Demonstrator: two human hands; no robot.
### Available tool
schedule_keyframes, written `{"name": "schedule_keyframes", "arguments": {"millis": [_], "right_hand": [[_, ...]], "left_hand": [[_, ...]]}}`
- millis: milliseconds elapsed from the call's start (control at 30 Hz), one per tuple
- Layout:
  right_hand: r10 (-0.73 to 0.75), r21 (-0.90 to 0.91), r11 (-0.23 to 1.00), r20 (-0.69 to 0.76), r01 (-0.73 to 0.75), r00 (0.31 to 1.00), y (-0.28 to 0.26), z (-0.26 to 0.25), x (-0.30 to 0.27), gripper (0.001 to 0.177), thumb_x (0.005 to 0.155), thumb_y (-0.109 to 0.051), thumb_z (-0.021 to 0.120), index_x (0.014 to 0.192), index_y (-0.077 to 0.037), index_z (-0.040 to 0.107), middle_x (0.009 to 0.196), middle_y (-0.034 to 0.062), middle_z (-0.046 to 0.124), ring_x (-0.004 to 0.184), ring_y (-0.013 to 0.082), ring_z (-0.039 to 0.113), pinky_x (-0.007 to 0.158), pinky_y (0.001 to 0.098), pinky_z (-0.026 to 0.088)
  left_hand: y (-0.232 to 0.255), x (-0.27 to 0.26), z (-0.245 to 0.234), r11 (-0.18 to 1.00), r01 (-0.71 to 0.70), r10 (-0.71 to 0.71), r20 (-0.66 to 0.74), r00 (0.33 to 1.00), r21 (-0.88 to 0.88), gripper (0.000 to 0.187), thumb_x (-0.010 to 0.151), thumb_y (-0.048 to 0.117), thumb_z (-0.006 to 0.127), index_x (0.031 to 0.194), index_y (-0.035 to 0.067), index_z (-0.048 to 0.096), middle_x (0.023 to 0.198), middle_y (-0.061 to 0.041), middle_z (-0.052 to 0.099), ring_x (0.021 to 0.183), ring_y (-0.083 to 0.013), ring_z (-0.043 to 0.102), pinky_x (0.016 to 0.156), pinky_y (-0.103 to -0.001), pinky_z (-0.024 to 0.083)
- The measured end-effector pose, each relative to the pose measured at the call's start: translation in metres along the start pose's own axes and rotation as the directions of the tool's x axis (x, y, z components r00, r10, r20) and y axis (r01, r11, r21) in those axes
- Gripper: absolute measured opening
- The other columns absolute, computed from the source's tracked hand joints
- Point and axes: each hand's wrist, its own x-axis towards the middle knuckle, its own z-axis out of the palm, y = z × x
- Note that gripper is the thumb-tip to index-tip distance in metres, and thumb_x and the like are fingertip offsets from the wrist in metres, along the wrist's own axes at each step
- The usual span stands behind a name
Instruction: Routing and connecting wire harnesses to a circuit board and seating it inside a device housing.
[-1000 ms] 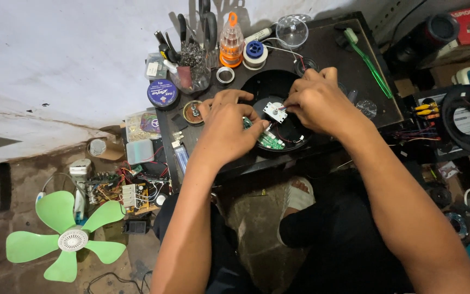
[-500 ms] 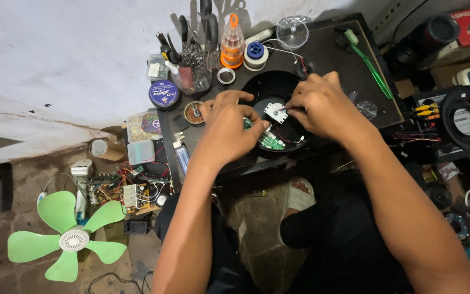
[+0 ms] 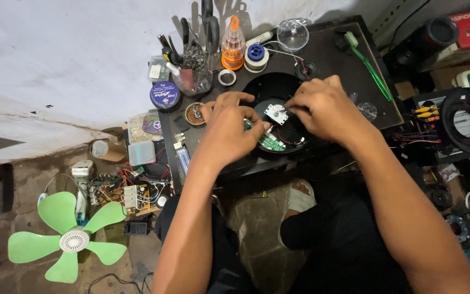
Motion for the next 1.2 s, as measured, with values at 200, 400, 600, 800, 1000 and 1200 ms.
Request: {"name": "schedule_keyframes", "arguments": {"millis": [200,400,600,800,1000,1200], "right_hand": [[0.139,0.672,0.73,0.036,-0.127,0.99,-0.019,-0.018,0.006,0.015,0.095,-0.005,0.071,0.108,-0.009,0.078,0.092,0.0129,0.075,0.072,0.0194,0.068,0.069,0.0334,0.052],[0.175,0.836,0.422,0.305,-0.352,0.936,-0.04,-0.025,0.007,0.022,0.092,-0.001,0.066,0.111,0.001,0.076,0.065,0.0147,0.071,0.054,0.0141,0.063,0.051,0.0241,0.051],[0.167,0.792,0.426,0.407,-0.438,0.898,-0.038,-0.024,0.008,0.014,0.094,-0.008,0.067,0.1,-0.003,0.079,0.057,0.013,0.068,0.046,0.0142,0.058,0.048,0.0262,0.048],[0.135,0.802,0.408,0.419,-0.435,0.898,-0.033,-0.019,0.011,0.013,0.094,-0.007,0.068,0.101,-0.002,0.077,0.058,0.0116,0.068,0.049,0.0136,0.057,0.051,0.0252,0.047],[0.112,0.83,0.349,0.423,-0.435,0.899,-0.03,-0.017,0.011,0.013,0.094,-0.006,0.068,0.101,0.002,0.075,0.059,0.0153,0.069,0.047,0.0156,0.056,0.051,0.0259,0.045],[0.116,0.85,0.35,0.378,-0.394,0.918,-0.029,-0.012,0.01,0.014,0.092,-0.005,0.071,0.103,0.002,0.073,0.059,0.0149,0.068,0.047,0.0146,0.058,0.05,0.0242,0.046]], "left_hand": [[0.007,-0.002,-0.005,0.998,0.008,-0.008,0.003,1.0,-0.068,0.017,0.086,0.019,0.071,0.085,0.004,0.079,0.13,-0.024,0.062,0.131,-0.0465,0.045,0.104,-0.06,0.025],[0.011,-0.002,-0.007,0.994,-0.002,0.001,-0.009,1.0,-0.112,0.016,0.087,0.017,0.071,0.084,0.004,0.079,0.132,-0.025,0.06,0.133,-0.0477,0.043,0.105,-0.061,0.027],[0.014,-0.002,-0.007,0.989,0.019,-0.021,-0.016,1.0,-0.144,0.016,0.087,0.018,0.071,0.087,0.004,0.08,0.134,-0.024,0.06,0.133,-0.0488,0.043,0.107,-0.062,0.03],[0.001,0.001,0.003,0.995,0.022,-0.025,-0.035,0.999,-0.1,0.013,0.088,0.021,0.074,0.084,0.01,0.079,0.132,-0.016,0.06,0.135,-0.0407,0.044,0.108,-0.056,0.027],[0.002,0.0,0.004,0.99,0.032,-0.04,-0.056,0.998,-0.136,0.012,0.087,0.019,0.074,0.084,0.009,0.079,0.131,-0.017,0.06,0.136,-0.0421,0.043,0.11,-0.058,0.027],[0.001,-0.001,0.004,0.986,0.058,-0.069,-0.066,0.995,-0.154,0.015,0.091,0.02,0.072,0.086,0.008,0.08,0.129,-0.017,0.06,0.134,-0.0403,0.043,0.109,-0.057,0.026]]}}
